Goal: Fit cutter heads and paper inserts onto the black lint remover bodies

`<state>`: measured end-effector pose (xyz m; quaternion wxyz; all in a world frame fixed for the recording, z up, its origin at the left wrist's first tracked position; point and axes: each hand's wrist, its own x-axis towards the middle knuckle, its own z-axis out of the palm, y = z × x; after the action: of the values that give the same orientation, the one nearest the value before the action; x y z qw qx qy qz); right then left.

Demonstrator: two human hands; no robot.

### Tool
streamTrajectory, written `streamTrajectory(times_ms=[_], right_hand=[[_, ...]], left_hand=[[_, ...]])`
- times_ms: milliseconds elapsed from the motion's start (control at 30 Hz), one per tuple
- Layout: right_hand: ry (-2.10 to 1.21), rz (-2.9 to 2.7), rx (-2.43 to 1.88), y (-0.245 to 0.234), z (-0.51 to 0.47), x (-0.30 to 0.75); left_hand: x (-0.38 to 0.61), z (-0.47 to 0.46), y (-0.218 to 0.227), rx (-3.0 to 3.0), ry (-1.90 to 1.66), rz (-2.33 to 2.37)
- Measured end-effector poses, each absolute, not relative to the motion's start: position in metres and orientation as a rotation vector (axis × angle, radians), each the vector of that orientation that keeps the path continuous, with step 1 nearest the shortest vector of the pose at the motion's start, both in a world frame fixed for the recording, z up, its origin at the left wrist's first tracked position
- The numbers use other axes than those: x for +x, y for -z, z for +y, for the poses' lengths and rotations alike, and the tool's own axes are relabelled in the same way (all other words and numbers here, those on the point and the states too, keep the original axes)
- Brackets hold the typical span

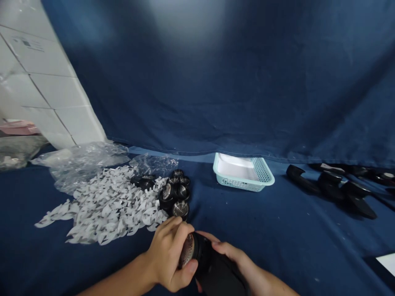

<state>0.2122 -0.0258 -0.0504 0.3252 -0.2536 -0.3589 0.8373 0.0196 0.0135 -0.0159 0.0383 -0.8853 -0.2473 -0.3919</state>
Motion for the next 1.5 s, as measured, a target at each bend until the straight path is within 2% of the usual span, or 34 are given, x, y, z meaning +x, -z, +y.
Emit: streamTrajectory(times_ms=[233,433,567,633,800,933,1067,1200,1500], right_hand=[[-2.174,-0.873,-0.679,0.038,-0.037,0.211],[-2.194,-0.792,-0.784,0.058,-0.039,0.221],[-2.414,-0.593,-0.736,0.064,-0.035,0.221],[-2.436,-0.671,-0.706,0.058,-0.033,0.218],[-1.982,-1.093,-0.615,0.046,-0.038,0.214],[-1.761,-1.215,-0.888,0.048,-0.048,0.215],[-1.661,-1.237,-1.022,0.039,-0.053,0.213],[-1.554,-1.321,-0.915,0.025,-0.05,0.208],[-1.651,-1.292,-0.742,0.02,-0.047,0.209]], left_hand=[[0.018,0.003,0.014,-2.75,1.212,-0.588],[0.015,-0.002,0.016,-2.733,1.163,-0.57],[0.019,0.004,0.016,-2.834,1.233,-0.814],[0.02,0.008,0.016,-2.906,1.247,-0.988],[0.019,0.013,0.017,-2.92,1.261,-1.503],[0.022,0.005,0.016,-2.927,1.159,-1.554],[0.027,-0.002,0.017,-2.982,1.038,-1.54],[0.026,-0.002,0.024,-3.062,1.124,-1.365],[0.022,-0.002,0.026,-3.078,1.217,-1.145]])
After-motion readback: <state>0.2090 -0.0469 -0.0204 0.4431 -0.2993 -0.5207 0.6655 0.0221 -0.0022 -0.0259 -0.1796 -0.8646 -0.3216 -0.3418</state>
